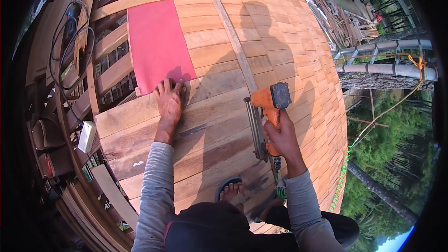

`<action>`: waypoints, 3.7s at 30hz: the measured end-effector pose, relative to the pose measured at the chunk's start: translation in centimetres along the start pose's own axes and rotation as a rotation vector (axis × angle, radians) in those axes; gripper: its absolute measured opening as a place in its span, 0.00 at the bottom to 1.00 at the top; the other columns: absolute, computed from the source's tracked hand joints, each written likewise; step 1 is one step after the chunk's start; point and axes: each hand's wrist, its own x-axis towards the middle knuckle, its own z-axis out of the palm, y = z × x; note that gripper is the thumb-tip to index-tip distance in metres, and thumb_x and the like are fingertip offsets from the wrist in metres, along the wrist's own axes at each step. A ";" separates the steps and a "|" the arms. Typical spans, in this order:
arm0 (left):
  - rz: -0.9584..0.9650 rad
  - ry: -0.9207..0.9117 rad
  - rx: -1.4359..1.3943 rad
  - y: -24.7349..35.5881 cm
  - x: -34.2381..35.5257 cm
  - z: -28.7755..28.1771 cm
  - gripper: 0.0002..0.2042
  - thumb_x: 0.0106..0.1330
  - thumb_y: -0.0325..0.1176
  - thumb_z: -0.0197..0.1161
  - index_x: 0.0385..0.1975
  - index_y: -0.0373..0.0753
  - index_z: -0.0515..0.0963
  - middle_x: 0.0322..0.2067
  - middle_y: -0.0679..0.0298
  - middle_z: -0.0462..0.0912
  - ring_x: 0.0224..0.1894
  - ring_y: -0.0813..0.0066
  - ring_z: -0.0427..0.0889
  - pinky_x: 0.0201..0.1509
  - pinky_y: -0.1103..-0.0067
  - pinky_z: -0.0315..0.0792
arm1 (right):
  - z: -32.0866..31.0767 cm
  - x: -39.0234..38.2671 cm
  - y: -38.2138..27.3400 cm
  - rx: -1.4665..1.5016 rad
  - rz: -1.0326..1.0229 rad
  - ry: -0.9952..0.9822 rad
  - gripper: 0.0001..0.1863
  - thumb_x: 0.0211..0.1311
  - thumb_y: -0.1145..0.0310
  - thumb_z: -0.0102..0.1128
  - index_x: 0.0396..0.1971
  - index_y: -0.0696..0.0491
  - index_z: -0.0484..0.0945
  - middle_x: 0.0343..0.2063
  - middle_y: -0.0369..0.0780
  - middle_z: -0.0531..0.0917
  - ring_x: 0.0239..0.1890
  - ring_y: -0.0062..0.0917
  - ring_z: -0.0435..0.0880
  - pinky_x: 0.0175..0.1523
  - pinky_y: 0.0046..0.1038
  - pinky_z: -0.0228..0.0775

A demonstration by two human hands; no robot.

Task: The person installs wooden shingles on a curved roof by positioning each wooden tile and securing it with a pneumatic nail gun. The person also handles a small electric hand tool to trim shingles before nailing them in place.

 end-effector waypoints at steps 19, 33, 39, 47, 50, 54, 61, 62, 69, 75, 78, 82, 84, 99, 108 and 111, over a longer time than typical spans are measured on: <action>-0.029 -0.062 -0.151 -0.9 -0.3 0.2 0.14 0.70 0.33 0.62 0.52 0.41 0.87 0.46 0.58 0.76 0.55 0.57 0.74 0.62 0.61 0.67 | 10.4 7.1 0.0 -0.234 -0.213 -0.118 0.19 0.69 0.71 0.61 0.56 0.60 0.72 0.34 0.42 0.86 0.29 0.30 0.86 0.37 0.34 0.80; 0.036 -0.122 -0.150 -1.0 -1.2 -2.2 0.15 0.71 0.33 0.56 0.51 0.39 0.85 0.51 0.58 0.79 0.62 0.59 0.74 0.70 0.63 0.66 | 11.9 10.3 -2.6 -0.135 -0.114 -0.204 0.18 0.71 0.72 0.61 0.58 0.58 0.72 0.30 0.40 0.84 0.25 0.23 0.81 0.30 0.32 0.72; -0.235 -0.078 0.045 -3.8 -7.6 -4.9 0.33 0.76 0.44 0.56 0.76 0.31 0.64 0.78 0.48 0.62 0.83 0.51 0.53 0.87 0.56 0.43 | 15.3 9.2 -7.4 -0.407 -0.533 -0.168 0.19 0.72 0.73 0.59 0.60 0.57 0.72 0.34 0.38 0.84 0.25 0.21 0.79 0.32 0.28 0.75; -0.753 0.320 0.214 -13.8 -21.1 -20.3 0.24 0.67 0.33 0.70 0.63 0.36 0.77 0.64 0.53 0.76 0.70 0.50 0.71 0.73 0.56 0.64 | 27.8 3.3 -19.0 -0.160 -0.542 -0.559 0.22 0.66 0.69 0.62 0.57 0.61 0.73 0.38 0.58 0.86 0.43 0.55 0.88 0.48 0.48 0.78; -0.896 0.270 0.249 -12.8 -25.9 -23.9 0.22 0.65 0.32 0.71 0.59 0.37 0.78 0.61 0.53 0.77 0.62 0.49 0.75 0.66 0.56 0.67 | 31.8 3.7 -19.6 -0.212 -0.614 -0.603 0.24 0.65 0.67 0.63 0.57 0.63 0.72 0.41 0.61 0.86 0.47 0.59 0.86 0.51 0.51 0.78; -1.042 0.180 0.252 -10.9 -33.1 -26.3 0.25 0.65 0.34 0.72 0.62 0.35 0.78 0.60 0.51 0.77 0.62 0.47 0.75 0.66 0.55 0.67 | 35.2 2.7 -20.6 -0.344 -0.682 -0.589 0.20 0.68 0.68 0.63 0.53 0.65 0.72 0.36 0.53 0.86 0.28 0.35 0.90 0.37 0.38 0.81; -1.192 0.050 0.445 -4.6 -42.2 -27.3 0.35 0.62 0.42 0.75 0.68 0.36 0.70 0.62 0.50 0.74 0.65 0.46 0.72 0.66 0.52 0.65 | 34.5 0.7 -20.9 -0.347 -0.741 -0.604 0.21 0.66 0.67 0.64 0.55 0.62 0.74 0.43 0.57 0.88 0.50 0.55 0.88 0.53 0.48 0.78; -1.243 0.030 0.414 -4.0 -42.4 -27.6 0.37 0.62 0.43 0.76 0.69 0.37 0.70 0.62 0.50 0.74 0.65 0.45 0.72 0.66 0.51 0.64 | 34.3 1.0 -20.2 -0.354 -0.730 -0.593 0.21 0.66 0.67 0.64 0.55 0.62 0.74 0.43 0.57 0.88 0.50 0.55 0.88 0.53 0.48 0.78; -1.278 0.167 0.204 -5.1 -47.1 -27.2 0.26 0.60 0.35 0.78 0.54 0.34 0.74 0.51 0.49 0.75 0.56 0.44 0.75 0.61 0.54 0.67 | 32.2 1.2 -19.5 -0.318 -0.752 -0.597 0.25 0.66 0.69 0.62 0.60 0.62 0.70 0.40 0.62 0.87 0.44 0.60 0.87 0.50 0.53 0.79; -1.285 0.089 0.071 -6.0 -48.0 -29.1 0.16 0.73 0.38 0.71 0.40 0.31 0.75 0.31 0.52 0.73 0.35 0.52 0.72 0.44 0.57 0.70 | 21.4 0.7 -15.5 -0.153 -0.697 -0.477 0.25 0.66 0.73 0.61 0.62 0.60 0.70 0.38 0.59 0.86 0.40 0.60 0.86 0.46 0.52 0.78; -1.332 0.249 0.086 -5.3 -48.1 -31.6 0.14 0.76 0.39 0.67 0.37 0.32 0.78 0.26 0.54 0.74 0.29 0.52 0.75 0.39 0.59 0.70 | 15.0 -0.5 -12.7 -0.032 -0.582 -0.402 0.22 0.67 0.74 0.60 0.60 0.59 0.72 0.34 0.49 0.85 0.33 0.41 0.84 0.42 0.40 0.77; -1.024 0.238 0.225 -4.1 -38.7 -40.8 0.14 0.76 0.41 0.69 0.46 0.35 0.83 0.29 0.60 0.86 0.24 0.65 0.84 0.23 0.73 0.78 | 6.0 -0.5 -6.9 0.026 -0.201 -0.273 0.19 0.69 0.76 0.59 0.58 0.59 0.74 0.32 0.36 0.82 0.30 0.16 0.80 0.37 0.26 0.75; -0.536 0.273 0.581 -3.3 -28.5 -43.8 0.15 0.81 0.43 0.62 0.38 0.37 0.85 0.22 0.64 0.84 0.21 0.67 0.81 0.19 0.73 0.74 | 3.5 -0.6 -3.0 0.030 -0.131 -0.201 0.24 0.67 0.75 0.60 0.62 0.59 0.71 0.42 0.47 0.87 0.35 0.27 0.89 0.40 0.30 0.82; 0.231 -0.023 0.204 -6.6 13.6 -7.7 0.09 0.74 0.40 0.58 0.44 0.48 0.83 0.37 0.60 0.84 0.45 0.59 0.86 0.59 0.58 0.66 | -3.9 -6.1 1.2 -0.043 0.026 0.047 0.30 0.65 0.69 0.62 0.67 0.58 0.67 0.40 0.47 0.88 0.35 0.36 0.92 0.43 0.37 0.83; -0.009 -0.286 0.141 -10.9 12.4 -0.1 0.14 0.76 0.49 0.59 0.52 0.52 0.83 0.49 0.57 0.82 0.58 0.56 0.82 0.65 0.55 0.67 | -5.1 -7.8 4.3 0.092 0.123 0.125 0.23 0.65 0.73 0.61 0.59 0.59 0.72 0.36 0.41 0.85 0.30 0.23 0.86 0.37 0.30 0.80; 0.050 -0.148 0.151 -7.3 11.8 0.2 0.15 0.75 0.50 0.60 0.51 0.51 0.84 0.50 0.58 0.81 0.59 0.58 0.79 0.63 0.59 0.68 | -5.9 -8.4 4.2 0.126 0.184 0.138 0.21 0.66 0.74 0.61 0.58 0.58 0.73 0.37 0.39 0.84 0.30 0.21 0.85 0.35 0.27 0.78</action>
